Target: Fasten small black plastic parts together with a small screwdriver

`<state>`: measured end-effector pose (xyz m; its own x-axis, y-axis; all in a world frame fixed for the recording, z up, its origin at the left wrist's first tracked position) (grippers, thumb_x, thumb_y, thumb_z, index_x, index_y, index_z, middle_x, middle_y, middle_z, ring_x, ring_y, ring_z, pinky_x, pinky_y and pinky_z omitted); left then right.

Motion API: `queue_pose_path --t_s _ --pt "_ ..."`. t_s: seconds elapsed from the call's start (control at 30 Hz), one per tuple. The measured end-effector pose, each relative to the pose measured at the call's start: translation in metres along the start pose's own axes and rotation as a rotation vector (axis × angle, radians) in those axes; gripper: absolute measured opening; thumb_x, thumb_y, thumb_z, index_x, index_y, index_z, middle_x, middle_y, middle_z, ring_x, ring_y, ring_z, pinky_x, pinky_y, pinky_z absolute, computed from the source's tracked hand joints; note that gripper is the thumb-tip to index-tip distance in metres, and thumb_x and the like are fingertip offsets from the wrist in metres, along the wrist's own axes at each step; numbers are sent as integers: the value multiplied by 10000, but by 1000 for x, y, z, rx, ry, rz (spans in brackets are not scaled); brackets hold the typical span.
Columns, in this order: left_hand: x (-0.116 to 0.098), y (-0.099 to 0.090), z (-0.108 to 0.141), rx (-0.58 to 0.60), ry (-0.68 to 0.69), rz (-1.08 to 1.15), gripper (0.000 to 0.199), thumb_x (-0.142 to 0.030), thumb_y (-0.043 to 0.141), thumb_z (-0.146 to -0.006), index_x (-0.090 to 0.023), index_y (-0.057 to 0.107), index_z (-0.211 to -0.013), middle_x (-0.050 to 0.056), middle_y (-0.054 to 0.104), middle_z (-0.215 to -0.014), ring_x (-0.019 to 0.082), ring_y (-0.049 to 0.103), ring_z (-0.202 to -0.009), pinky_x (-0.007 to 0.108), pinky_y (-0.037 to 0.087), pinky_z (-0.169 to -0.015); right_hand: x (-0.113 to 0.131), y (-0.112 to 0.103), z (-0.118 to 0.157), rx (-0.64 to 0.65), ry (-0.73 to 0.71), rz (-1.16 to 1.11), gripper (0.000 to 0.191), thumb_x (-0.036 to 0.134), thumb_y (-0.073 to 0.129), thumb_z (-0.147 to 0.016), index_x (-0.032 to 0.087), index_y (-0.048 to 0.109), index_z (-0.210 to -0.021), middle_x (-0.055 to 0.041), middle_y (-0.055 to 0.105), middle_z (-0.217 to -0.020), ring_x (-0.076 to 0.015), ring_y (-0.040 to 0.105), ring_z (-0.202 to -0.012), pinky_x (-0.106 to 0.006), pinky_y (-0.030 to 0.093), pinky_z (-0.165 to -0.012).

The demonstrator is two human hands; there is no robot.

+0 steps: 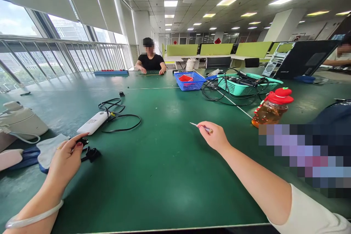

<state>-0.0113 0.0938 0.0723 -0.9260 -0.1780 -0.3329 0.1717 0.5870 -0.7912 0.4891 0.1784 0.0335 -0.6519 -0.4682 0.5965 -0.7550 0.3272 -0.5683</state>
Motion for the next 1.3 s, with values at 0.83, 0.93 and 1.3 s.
queue_pose_path --t_s 0.83,0.93,1.3 --pt "-8 31 11 303 161 -82 445 -413 363 -853 -276 756 -1009 38 715 -1139 255 671 -982 371 534 -886 2 -7 -1 -41 -19 -8 260 367 485 -881 226 695 -824 -38 732 -809 -174 662 -676 -273 517 -629" --pt "-6 37 12 357 171 -99 503 -434 331 -855 -247 753 -1055 75 696 -1178 258 672 -987 372 529 -896 1 -6 -1 -42 -21 -9 254 365 490 -881 228 695 -821 -33 733 -805 -170 659 -666 -267 511 -610" --pt "1 43 12 388 165 -36 466 -537 438 -814 -280 761 -1030 52 692 -1148 245 677 -962 333 537 -856 -1 -6 -1 -42 -34 -20 236 346 497 -883 228 694 -828 -31 732 -803 -165 650 -643 -264 495 -577"
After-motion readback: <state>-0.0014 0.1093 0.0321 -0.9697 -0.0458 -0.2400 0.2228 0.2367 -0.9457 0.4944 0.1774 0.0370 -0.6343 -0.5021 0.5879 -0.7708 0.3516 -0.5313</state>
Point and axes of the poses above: each hand's wrist, its own z-axis away from the middle knuckle, its own y-axis out of the palm, x = y × z, the point moved 9 cm from there along -z, towards the middle knuckle
